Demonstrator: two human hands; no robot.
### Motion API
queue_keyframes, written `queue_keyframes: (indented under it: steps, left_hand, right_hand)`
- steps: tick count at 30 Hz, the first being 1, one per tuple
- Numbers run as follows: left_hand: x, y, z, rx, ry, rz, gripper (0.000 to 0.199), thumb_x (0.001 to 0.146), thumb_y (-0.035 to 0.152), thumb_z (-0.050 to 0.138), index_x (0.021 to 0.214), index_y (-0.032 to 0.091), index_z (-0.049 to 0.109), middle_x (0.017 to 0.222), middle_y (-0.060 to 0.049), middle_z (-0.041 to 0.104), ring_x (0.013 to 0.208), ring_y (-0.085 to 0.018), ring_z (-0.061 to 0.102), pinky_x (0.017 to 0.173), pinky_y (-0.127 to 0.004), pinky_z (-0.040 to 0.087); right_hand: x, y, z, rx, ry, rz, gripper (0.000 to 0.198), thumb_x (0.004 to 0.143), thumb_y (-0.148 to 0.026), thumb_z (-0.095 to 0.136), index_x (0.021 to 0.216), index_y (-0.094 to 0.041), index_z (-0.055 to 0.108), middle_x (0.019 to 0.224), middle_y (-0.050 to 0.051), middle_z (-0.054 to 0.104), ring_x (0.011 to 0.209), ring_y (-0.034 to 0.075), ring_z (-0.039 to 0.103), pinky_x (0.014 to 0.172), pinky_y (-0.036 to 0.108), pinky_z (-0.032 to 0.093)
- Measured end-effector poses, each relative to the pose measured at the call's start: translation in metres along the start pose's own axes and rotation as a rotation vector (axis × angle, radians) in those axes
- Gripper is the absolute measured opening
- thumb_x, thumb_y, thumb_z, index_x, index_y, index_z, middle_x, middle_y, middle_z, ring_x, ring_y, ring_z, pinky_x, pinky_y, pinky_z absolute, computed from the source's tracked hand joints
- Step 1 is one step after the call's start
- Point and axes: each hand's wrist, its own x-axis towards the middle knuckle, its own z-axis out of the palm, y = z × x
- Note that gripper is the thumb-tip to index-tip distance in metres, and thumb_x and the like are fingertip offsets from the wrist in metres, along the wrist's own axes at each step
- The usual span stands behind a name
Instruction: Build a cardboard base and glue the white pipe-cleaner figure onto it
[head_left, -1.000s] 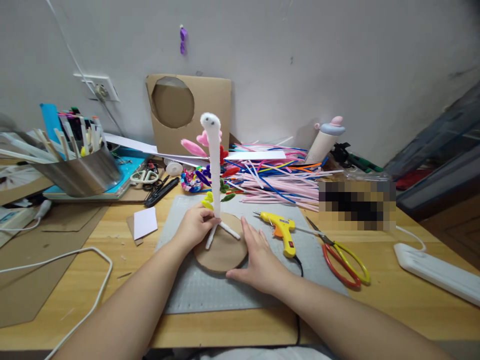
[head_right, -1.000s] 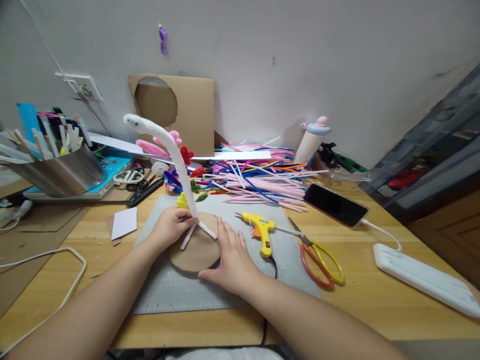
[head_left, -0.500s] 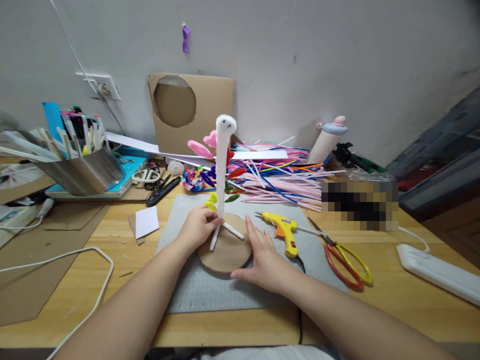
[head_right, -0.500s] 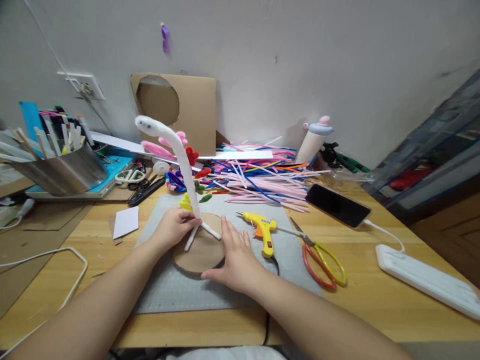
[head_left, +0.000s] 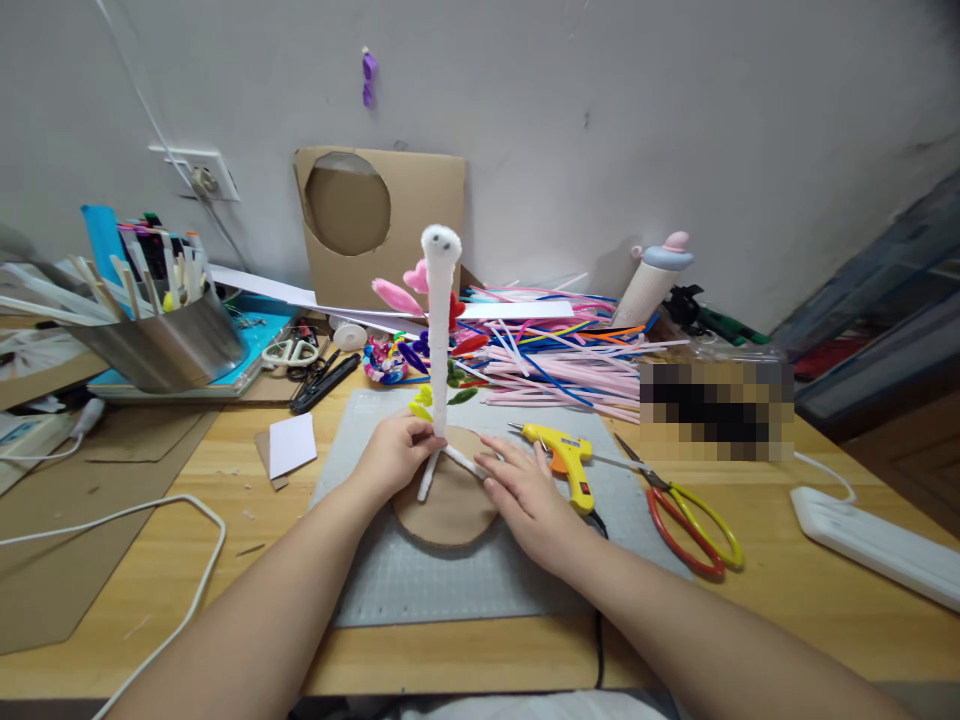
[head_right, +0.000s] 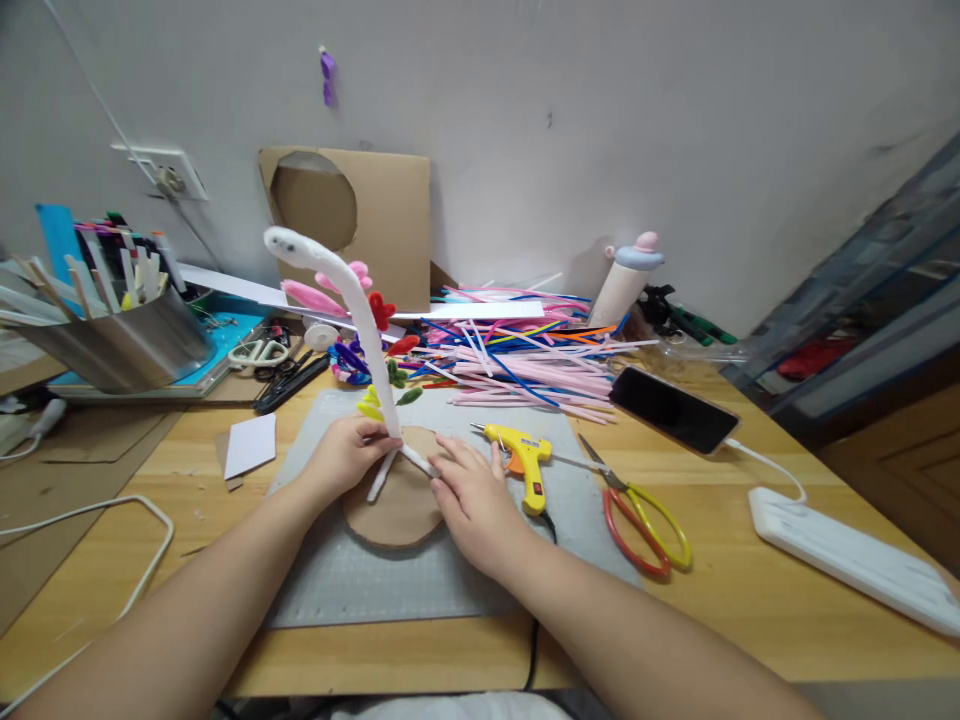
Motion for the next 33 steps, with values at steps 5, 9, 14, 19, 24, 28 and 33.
queue_keyframes:
  steps: [5, 9, 14, 19, 24, 28, 33]
  left_hand:
    - [0.001, -0.001, 0.000, 0.015, -0.008, -0.002, 0.011, 0.077, 0.027, 0.066, 0.070, 0.021, 0.071, 0.072, 0.000, 0.063, 0.070, -0.016, 0.057, 0.065, -0.027, 0.042]
    - [0.001, -0.001, 0.000, 0.024, -0.005, 0.003, 0.011, 0.077, 0.028, 0.066, 0.071, 0.021, 0.072, 0.072, -0.001, 0.062, 0.072, -0.017, 0.057, 0.067, -0.027, 0.042]
    - [0.000, -0.001, -0.001, 0.032, -0.006, 0.015, 0.011, 0.078, 0.029, 0.066, 0.072, 0.022, 0.072, 0.072, -0.001, 0.061, 0.073, -0.017, 0.057, 0.067, -0.028, 0.042]
    - [-0.001, -0.002, 0.000, 0.044, -0.003, 0.015, 0.012, 0.079, 0.031, 0.064, 0.074, 0.022, 0.070, 0.076, -0.001, 0.062, 0.076, -0.018, 0.058, 0.070, -0.029, 0.042]
    - [-0.002, -0.003, 0.002, 0.068, 0.022, 0.011, 0.015, 0.079, 0.033, 0.063, 0.071, 0.021, 0.066, 0.076, -0.001, 0.061, 0.079, -0.020, 0.057, 0.071, -0.030, 0.042]
    - [-0.003, -0.001, 0.004, 0.066, 0.024, 0.017, 0.015, 0.080, 0.033, 0.062, 0.073, 0.021, 0.066, 0.078, -0.002, 0.062, 0.079, -0.020, 0.057, 0.073, -0.031, 0.043]
    - [-0.002, 0.002, -0.009, 0.028, -0.017, 0.064, 0.014, 0.076, 0.032, 0.065, 0.084, 0.021, 0.069, 0.093, -0.005, 0.065, 0.089, -0.022, 0.059, 0.082, -0.035, 0.046]
  right_hand:
    - [-0.001, -0.002, -0.001, -0.079, -0.010, -0.009, 0.036, 0.096, -0.027, 0.033, 0.123, -0.028, 0.057, 0.148, 0.004, 0.039, 0.138, 0.025, 0.030, 0.109, 0.066, 0.002]
    - [0.000, -0.004, -0.002, -0.153, -0.037, 0.009, 0.037, 0.095, -0.026, 0.034, 0.124, -0.031, 0.057, 0.149, 0.000, 0.037, 0.140, 0.025, 0.027, 0.110, 0.066, 0.003]
    - [-0.001, -0.007, -0.003, -0.213, -0.056, 0.001, 0.038, 0.094, -0.025, 0.036, 0.124, -0.033, 0.057, 0.151, -0.001, 0.034, 0.141, 0.026, 0.024, 0.109, 0.066, 0.004]
    - [-0.002, -0.010, -0.004, -0.236, -0.065, -0.040, 0.038, 0.094, -0.024, 0.036, 0.126, -0.033, 0.054, 0.151, 0.000, 0.033, 0.141, 0.025, 0.024, 0.108, 0.067, 0.000]
    - [-0.002, -0.012, -0.005, -0.226, -0.066, -0.067, 0.039, 0.094, -0.023, 0.036, 0.129, -0.030, 0.053, 0.151, 0.003, 0.034, 0.140, 0.025, 0.025, 0.108, 0.067, -0.003]
    - [-0.002, -0.014, -0.005, -0.217, -0.071, -0.084, 0.039, 0.093, -0.021, 0.035, 0.128, -0.029, 0.052, 0.151, 0.003, 0.033, 0.140, 0.025, 0.026, 0.107, 0.069, -0.002]
    - [-0.002, -0.015, -0.004, -0.191, -0.079, -0.080, 0.039, 0.093, -0.020, 0.036, 0.126, -0.028, 0.054, 0.150, 0.004, 0.034, 0.140, 0.027, 0.027, 0.106, 0.071, -0.001]
